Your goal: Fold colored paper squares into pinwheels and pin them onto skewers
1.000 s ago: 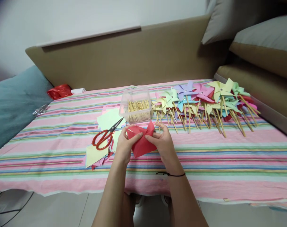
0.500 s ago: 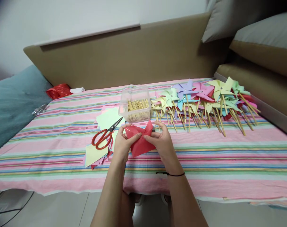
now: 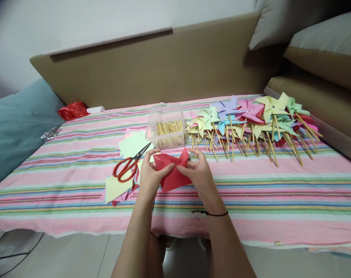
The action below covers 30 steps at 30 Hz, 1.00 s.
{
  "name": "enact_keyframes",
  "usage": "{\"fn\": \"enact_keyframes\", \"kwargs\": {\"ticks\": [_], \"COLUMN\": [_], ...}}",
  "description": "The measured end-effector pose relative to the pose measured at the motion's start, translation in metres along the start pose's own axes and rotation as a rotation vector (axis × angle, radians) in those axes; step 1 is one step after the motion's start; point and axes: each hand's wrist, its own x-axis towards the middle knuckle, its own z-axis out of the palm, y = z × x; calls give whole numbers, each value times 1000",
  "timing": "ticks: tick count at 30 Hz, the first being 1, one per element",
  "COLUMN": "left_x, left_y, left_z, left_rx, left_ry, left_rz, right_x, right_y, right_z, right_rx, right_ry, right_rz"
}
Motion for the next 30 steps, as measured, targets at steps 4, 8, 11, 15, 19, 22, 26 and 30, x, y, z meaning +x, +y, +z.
{"fn": "enact_keyframes", "kwargs": {"ticks": [4,8,11,15,19,22,26,30], "left_x": [-2,4,9,11,8,4,1,0], "left_y": [2,-1,-4,-6,-2,1,3,2], "left_z": [1,-2,-8,-13,-14,-12,-8,-5], "left_rx": [-32,-150,-168,-201,-188,-128,-99,-98], "left_ry": [-18,67,123,60,7,-62,-100,-144], "left_rz": [-38,-23,45,54,51,17,-6,-20], "right_x": [-1,0,2,3,3,3,3,2], "right_y": [-1,-3,-3,-3,-3,-4,-4,-5], "right_z": [1,0,-2,-4,-4,-5,-5,-3], "right_rx": [-27,-19,-26,-44,-27,-20,-29,-28], "right_ry": [14,93,127,156,181,184,155,122], "right_rz": [-3,-21,-16,-23,-33,-34,-39,-42]}}
